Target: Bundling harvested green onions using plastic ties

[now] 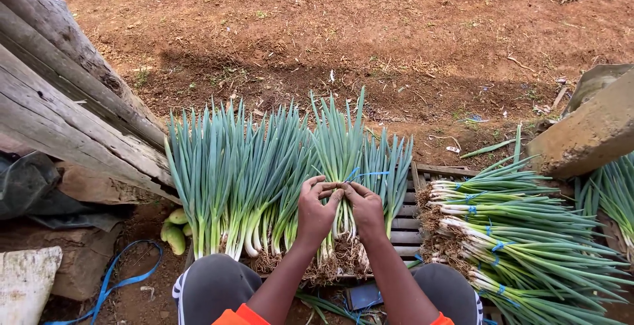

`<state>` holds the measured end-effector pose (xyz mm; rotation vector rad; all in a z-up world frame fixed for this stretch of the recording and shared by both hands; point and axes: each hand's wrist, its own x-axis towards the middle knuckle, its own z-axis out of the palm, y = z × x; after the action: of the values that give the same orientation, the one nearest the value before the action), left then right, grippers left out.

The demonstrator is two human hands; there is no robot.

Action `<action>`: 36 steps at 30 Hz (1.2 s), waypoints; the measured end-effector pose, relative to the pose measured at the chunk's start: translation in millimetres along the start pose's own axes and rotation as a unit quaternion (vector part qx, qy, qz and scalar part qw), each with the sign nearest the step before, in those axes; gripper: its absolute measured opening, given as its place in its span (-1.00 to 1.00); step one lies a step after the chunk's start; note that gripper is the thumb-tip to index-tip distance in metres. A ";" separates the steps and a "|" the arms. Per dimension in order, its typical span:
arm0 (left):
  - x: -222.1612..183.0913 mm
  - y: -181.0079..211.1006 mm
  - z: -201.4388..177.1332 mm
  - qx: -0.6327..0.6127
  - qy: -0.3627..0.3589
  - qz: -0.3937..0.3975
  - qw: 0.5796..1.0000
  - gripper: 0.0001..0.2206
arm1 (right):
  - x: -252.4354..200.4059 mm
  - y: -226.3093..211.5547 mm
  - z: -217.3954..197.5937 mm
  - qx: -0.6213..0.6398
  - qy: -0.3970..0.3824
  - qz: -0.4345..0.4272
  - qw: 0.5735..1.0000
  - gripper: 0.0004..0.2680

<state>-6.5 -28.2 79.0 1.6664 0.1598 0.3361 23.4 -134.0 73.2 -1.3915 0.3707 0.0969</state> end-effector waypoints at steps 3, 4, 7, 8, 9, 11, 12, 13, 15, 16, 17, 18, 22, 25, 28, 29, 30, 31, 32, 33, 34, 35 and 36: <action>-2.5 0.5 -2.3 -0.023 -0.002 -0.014 1.000 -0.82 | -8.0 -1.8 -1.4 0.050 0.007 0.016 0.999 -0.86; -3.2 0.0 -2.3 -0.022 -0.001 -0.015 1.000 -0.82 | -8.3 -0.8 -1.8 0.049 0.006 0.017 0.999 -0.86; -3.9 -2.3 -1.0 -0.036 0.005 -0.032 0.999 -0.83 | -11.0 -2.0 -1.7 0.065 0.004 0.023 0.998 -0.87; -5.1 -3.5 0.3 -0.022 0.015 -0.014 1.000 -0.85 | -14.5 -4.3 -1.6 0.065 0.008 0.021 0.998 -0.88; -5.3 -4.9 1.3 -0.009 0.026 0.004 1.000 -0.87 | -17.2 -7.0 -0.7 0.065 0.012 0.018 0.998 -0.88; -8.1 -6.3 2.4 -0.008 0.029 0.011 0.999 -0.87 | -22.1 -5.1 -1.0 0.067 0.015 0.017 0.997 -0.88; -9.0 -6.6 3.7 -0.007 0.031 0.019 0.999 -0.86 | -24.0 -4.8 -1.7 0.072 0.020 0.015 0.997 -0.88; -9.6 -7.6 4.5 -0.007 0.032 0.019 0.999 -0.86 | -25.6 -5.2 -2.8 0.071 0.020 0.015 0.997 -0.88; -8.2 -9.6 6.9 0.018 0.028 0.041 0.999 -0.87 | -26.4 -6.8 -4.5 0.084 0.025 0.013 0.996 -0.88; -9.2 -10.3 7.6 0.017 0.028 0.042 0.999 -0.87 | -27.6 -8.4 -4.9 0.084 0.025 0.012 0.996 -0.88; -9.7 -11.2 8.4 0.017 0.026 0.039 0.999 -0.88 | -28.3 -9.8 -5.2 0.086 0.029 0.015 0.996 -0.88; -10.1 -12.2 9.6 0.017 0.024 0.036 0.999 -0.88 | -28.8 -11.0 -5.9 0.088 0.033 0.018 0.995 -0.88; -10.7 -29.3 16.8 0.037 0.013 0.042 0.998 -0.89 | -5.7 12.9 -19.4 0.054 0.023 -0.003 0.998 -0.87; -7.8 -24.6 19.8 0.001 0.023 0.034 0.999 -0.90 | -12.0 -2.7 -16.2 0.029 0.034 -0.013 0.999 -0.86; -9.1 -15.1 20.4 -0.028 0.024 0.009 0.999 -0.90 | -23.5 -15.2 -10.9 -0.005 0.041 -0.035 0.999 -0.89; -10.0 -16.4 21.9 -0.041 0.026 0.004 0.999 -0.90 | -26.9 -15.3 -10.1 -0.043 0.046 -0.056 0.996 -0.89; -10.9 -17.8 23.6 -0.054 0.028 -0.001 0.998 -0.90 | -30.2 -15.2 -9.6 -0.080 0.050 -0.076 0.993 -0.89; -11.4 -12.9 23.9 -0.055 0.028 -0.003 0.998 -0.90 | -31.3 -14.5 -9.0 -0.082 0.051 -0.075 0.993 -0.89; -11.5 -8.0 24.1 -0.060 0.033 -0.006 0.998 -0.90 | -32.0 -13.9 -8.3 -0.091 0.056 -0.092 0.990 -0.89; -11.2 -3.1 23.7 -0.065 0.037 -0.010 0.997 -0.90 | -32.7 -13.2 -6.8 -0.100 0.062 -0.109 0.987 -0.88; -12.0 -4.9 23.4 -0.066 0.036 -0.013 0.997 -0.90 | -24.5 -2.6 -12.6 -0.101 0.063 -0.107 0.987 -0.88; -11.5 -5.7 23.8 -0.057 0.037 -0.008 0.998 -0.90 | -15.3 6.7 -18.3 -0.106 0.069 -0.136 0.983 -0.89; -11.0 -6.5 23.9 -0.048 0.037 -0.003 0.998 -0.91 | -6.2 15.9 -23.8 -0.111 0.074 -0.164 0.977 -0.89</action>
<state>-9.0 -53.3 68.9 1.5585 0.2007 0.3951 8.4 -153.3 57.0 -1.6692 0.2536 -0.2459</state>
